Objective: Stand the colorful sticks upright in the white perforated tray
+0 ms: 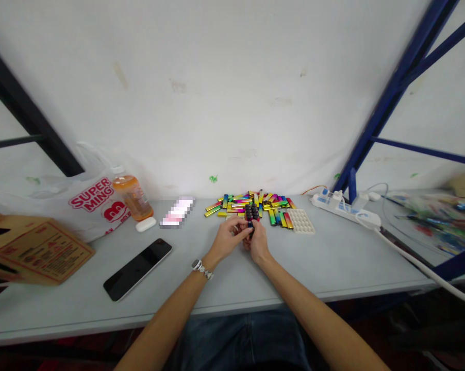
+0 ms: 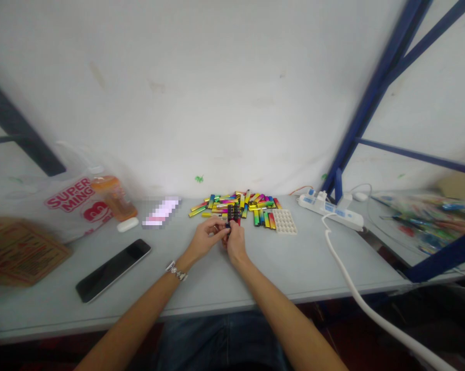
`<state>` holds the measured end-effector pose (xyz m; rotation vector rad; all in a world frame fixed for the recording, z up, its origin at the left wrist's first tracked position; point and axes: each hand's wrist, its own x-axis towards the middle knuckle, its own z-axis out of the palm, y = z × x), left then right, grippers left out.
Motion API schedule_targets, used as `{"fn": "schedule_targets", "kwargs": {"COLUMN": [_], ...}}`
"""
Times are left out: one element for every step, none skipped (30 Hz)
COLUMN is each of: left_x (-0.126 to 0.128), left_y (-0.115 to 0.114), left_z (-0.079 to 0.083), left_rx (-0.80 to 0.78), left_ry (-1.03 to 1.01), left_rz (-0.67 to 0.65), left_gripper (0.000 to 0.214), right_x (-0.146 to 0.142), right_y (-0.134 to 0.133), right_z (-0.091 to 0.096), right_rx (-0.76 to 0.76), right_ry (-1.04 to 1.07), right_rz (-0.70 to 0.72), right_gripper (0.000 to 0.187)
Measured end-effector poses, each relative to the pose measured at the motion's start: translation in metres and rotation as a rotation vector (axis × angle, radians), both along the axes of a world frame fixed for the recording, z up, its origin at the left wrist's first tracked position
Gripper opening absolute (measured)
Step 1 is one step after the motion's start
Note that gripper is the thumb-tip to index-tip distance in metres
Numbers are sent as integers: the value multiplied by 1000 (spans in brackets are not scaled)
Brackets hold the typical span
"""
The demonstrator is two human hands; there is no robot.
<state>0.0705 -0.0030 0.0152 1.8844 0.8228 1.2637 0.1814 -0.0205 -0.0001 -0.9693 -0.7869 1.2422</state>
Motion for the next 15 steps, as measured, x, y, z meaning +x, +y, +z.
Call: {"fn": "schedule_targets", "kwargs": {"left_x": [0,0,0,0,0,0,0,0,0,0,-1,-1,-1,-2,-2], "left_y": [0,0,0,0,0,0,0,-1,-1,-1,-1,-1,-1,-1,-1], "left_z": [0,0,0,0,0,0,0,0,1,1,1,2,2,3,3], "left_rx": [3,8,11,14,15,15,14,12,11,10,11,12,14,14,12], "left_ry": [4,8,12,15,17,18,19,20,21,21,20,17,12,4,-8], "left_rz": [2,6,8,10,10,9,8,6,5,6,8,13,19,25,33], "left_gripper": [23,22,22,22,23,23,23,23,23,23,24,24,25,25,25], "right_x": [0,0,-1,-1,-1,-1,-1,-1,-1,-1,-1,-1,-1,-2,-2], "right_y": [0,0,1,1,1,1,1,1,0,0,-1,-2,-2,-3,-3], "right_z": [0,-1,-2,-2,-2,-2,-2,-2,-1,0,1,2,2,3,3], "right_rx": [-6,-10,-11,-12,-16,-20,-22,-23,-24,-20,-13,-2,12,30,53], "right_ry": [2,3,3,4,8,16,23,31,40,51,65,83,105,123,124], "right_rz": [1,1,-1,-3,-3,-4,-6,-7,-5,3,18,41,67,89,104], "right_gripper": [43,42,42,42,42,41,41,42,43,44,46,48,50,51,53]}}
